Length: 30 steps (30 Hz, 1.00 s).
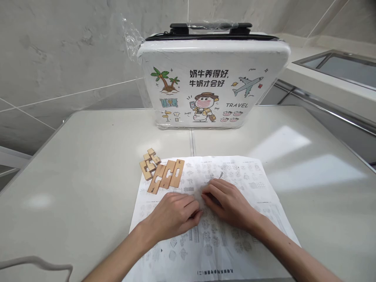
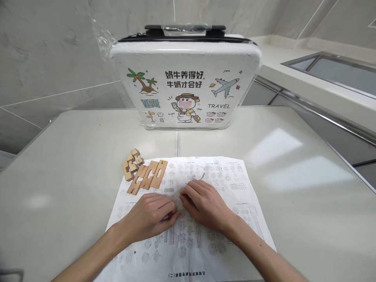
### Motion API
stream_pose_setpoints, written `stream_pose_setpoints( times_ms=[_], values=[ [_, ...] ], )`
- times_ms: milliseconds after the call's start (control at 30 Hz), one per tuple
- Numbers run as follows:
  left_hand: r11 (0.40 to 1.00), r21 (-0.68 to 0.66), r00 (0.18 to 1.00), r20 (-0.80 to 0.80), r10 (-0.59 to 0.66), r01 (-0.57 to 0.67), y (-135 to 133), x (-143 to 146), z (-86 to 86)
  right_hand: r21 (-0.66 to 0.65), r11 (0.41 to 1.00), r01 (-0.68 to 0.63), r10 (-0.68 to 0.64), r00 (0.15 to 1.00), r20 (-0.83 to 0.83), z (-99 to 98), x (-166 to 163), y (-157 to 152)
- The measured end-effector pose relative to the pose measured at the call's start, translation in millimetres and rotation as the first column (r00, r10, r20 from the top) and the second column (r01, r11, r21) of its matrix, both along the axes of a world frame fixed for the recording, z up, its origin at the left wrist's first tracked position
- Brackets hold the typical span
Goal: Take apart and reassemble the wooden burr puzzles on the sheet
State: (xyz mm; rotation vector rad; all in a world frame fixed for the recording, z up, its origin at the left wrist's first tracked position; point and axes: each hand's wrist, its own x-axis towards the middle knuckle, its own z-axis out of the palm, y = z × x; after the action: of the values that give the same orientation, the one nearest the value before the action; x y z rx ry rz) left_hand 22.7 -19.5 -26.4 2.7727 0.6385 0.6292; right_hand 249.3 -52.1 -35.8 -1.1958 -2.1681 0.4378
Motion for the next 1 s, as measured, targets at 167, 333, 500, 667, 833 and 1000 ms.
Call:
stream_pose_setpoints(
  times_ms=[167,333,500,667,833,1000],
  values=[
    [1.000,0.002,1.000,-0.006,0.002,-0.002,0.4,0.3,1.2,0.001,1.000,0.000,0.000,1.000,-0.001,-0.2,0.4,0.0],
    [1.000,-0.005,1.000,-0.006,-0.003,0.003,0.4,0.1,1.6,0.013,1.000,-0.003,0.003,1.000,-0.004,0.3,0.4,0.1],
    [1.000,-0.001,1.000,-0.006,-0.003,0.003,0.1,0.1,1.7,0.016,1.000,-0.003,0.003,1.000,-0.001,-0.7,0.3,0.0],
    [1.000,-0.014,1.000,-0.008,-0.001,0.001,0.3,0.2,3.0,0.013,1.000,-0.001,0.001,1.000,-0.005,-1.2,0.1,0.2],
    [1.000,-0.015,1.000,-0.003,-0.014,0.014,0.2,0.5,3.7,0.011,1.000,-0.003,0.003,1.000,-0.006,-1.4,0.0,0.0],
    [0.994,0.036,0.988,0.122,0.095,-0.100,6.0,-2.0,8.3,0.002,1.000,-0.003,0.003,1.000,0.000,-1.4,0.1,-0.1]
  ],
)
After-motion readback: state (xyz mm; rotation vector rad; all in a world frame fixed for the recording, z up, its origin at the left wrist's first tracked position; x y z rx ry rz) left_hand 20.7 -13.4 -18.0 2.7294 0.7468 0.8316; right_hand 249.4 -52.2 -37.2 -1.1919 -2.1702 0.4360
